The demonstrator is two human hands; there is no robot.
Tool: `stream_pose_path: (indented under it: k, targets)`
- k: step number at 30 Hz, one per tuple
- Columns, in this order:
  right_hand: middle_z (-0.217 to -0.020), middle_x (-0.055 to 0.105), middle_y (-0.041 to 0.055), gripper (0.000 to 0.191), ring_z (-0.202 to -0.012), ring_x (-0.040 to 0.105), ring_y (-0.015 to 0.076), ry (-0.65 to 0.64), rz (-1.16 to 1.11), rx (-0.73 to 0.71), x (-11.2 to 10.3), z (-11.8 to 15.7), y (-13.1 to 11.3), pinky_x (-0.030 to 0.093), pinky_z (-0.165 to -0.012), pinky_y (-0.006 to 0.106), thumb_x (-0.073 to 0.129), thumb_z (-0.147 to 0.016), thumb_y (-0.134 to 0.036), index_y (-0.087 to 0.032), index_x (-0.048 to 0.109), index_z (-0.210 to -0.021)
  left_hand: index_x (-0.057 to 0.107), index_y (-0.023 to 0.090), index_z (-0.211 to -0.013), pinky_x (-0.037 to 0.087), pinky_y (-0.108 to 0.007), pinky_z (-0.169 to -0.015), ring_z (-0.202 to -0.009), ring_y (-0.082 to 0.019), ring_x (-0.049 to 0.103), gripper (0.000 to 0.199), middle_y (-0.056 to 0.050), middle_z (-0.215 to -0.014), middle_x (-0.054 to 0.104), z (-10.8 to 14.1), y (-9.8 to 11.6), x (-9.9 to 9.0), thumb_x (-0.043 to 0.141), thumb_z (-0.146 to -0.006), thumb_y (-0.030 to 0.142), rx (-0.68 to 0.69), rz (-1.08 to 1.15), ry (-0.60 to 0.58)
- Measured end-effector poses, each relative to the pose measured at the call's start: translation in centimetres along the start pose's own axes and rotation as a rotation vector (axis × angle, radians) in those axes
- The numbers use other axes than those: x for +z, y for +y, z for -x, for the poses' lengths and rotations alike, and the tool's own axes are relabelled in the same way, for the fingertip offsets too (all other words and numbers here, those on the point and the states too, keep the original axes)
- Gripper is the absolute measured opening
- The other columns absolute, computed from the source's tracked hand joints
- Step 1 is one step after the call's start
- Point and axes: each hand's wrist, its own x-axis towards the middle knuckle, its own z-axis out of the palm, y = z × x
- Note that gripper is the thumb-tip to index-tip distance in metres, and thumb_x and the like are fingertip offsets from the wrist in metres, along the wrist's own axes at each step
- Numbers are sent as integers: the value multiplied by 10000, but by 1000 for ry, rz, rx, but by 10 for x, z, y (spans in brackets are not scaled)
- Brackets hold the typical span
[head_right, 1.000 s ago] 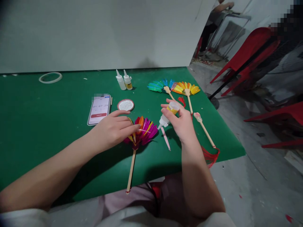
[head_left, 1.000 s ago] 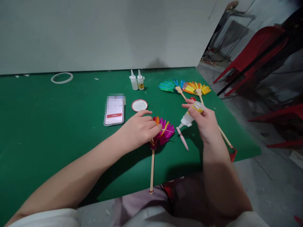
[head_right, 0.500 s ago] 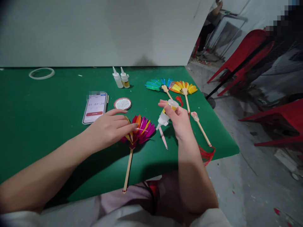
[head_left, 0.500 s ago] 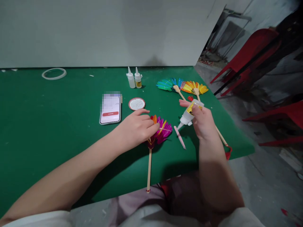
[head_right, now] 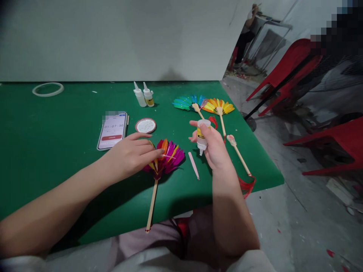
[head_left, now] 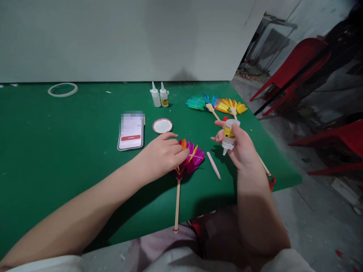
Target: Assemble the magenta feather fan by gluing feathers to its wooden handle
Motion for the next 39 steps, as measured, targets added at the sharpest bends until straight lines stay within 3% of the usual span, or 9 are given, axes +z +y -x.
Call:
stream_pose_path:
  k: [6, 12, 17, 25, 28, 33, 35, 39]
  targets:
    - [-875, 666, 27, 284, -804, 598, 168, 68, 204, -1, -3, -1, 6, 478, -705, 307, 627, -719, -471, -228, 683, -856, 611, 145, -896, 433, -322, -840, -631, -117, 563, 236, -12, -628, 625, 2, 0, 3, 379, -875, 109, -8, -10, -5]
    - [-732, 664, 9, 310, -651, 573, 151, 127, 364, -1, 1, 4, 0, 431, -537, 271, 661, -673, -493, -229, 711, -827, 612, 138, -894, 440, -329, -832, -635, -123, 565, 229, -12, -635, 624, 3, 0, 6, 386, -873, 109, -9, -4, 4]
    - [-939, 680, 30, 389, -857, 610, 209, -46, 181, -26, -2, 10, -9, 484, -685, 330, 620, -660, -571, -242, 702, -852, 612, 134, -901, 448, -318, -811, -634, -123, 576, 234, -19, -634, 630, 0, -1, 0, 381, -875, 107, 4, -20, -12]
    - [-934, 684, 27, 252, -870, 608, 201, 47, 257, -86, -7, 8, -10, 478, -740, 349, 649, -690, -445, -240, 701, -828, 609, 135, -879, 453, -311, -804, -643, -122, 583, 253, -29, -641, 633, -2, 0, -2, 360, -874, 86, 5, 5, -29]
    - [-892, 685, 21, 233, -824, 612, 191, 130, 248, -102, -5, 5, -6, 475, -726, 344, 673, -674, -408, -235, 690, -829, 606, 127, -887, 459, -311, -795, -644, -125, 586, 230, -30, -641, 633, -2, 0, -2, 380, -869, 87, 19, 13, -1]
    - [-721, 634, 13, 238, -685, 589, 161, 406, 134, -231, 0, 1, -19, 463, -635, 312, 627, -705, -455, -218, 615, -683, 590, 138, -934, 460, -330, -837, -664, -113, 594, 197, -19, -674, 653, -3, 2, -8, 411, -865, 93, 34, 26, 107]
    - [-617, 559, -3, 301, -595, 554, 147, 370, 95, -244, 6, -1, -33, 446, -563, 299, 561, -737, -514, -230, 541, -640, 583, 150, -953, 463, -337, -845, -736, -125, 610, 173, -28, -732, 670, -3, 4, -11, 444, -859, 111, 14, 9, 178]
    - [-543, 419, -17, 419, -530, 496, 134, 42, -25, -106, 25, -6, -53, 417, -497, 288, 441, -755, -615, -233, 417, -584, 572, 167, -991, 488, -327, -798, -852, -154, 608, 182, -50, -842, 671, -5, 8, -14, 495, -836, 112, -11, -16, 292]
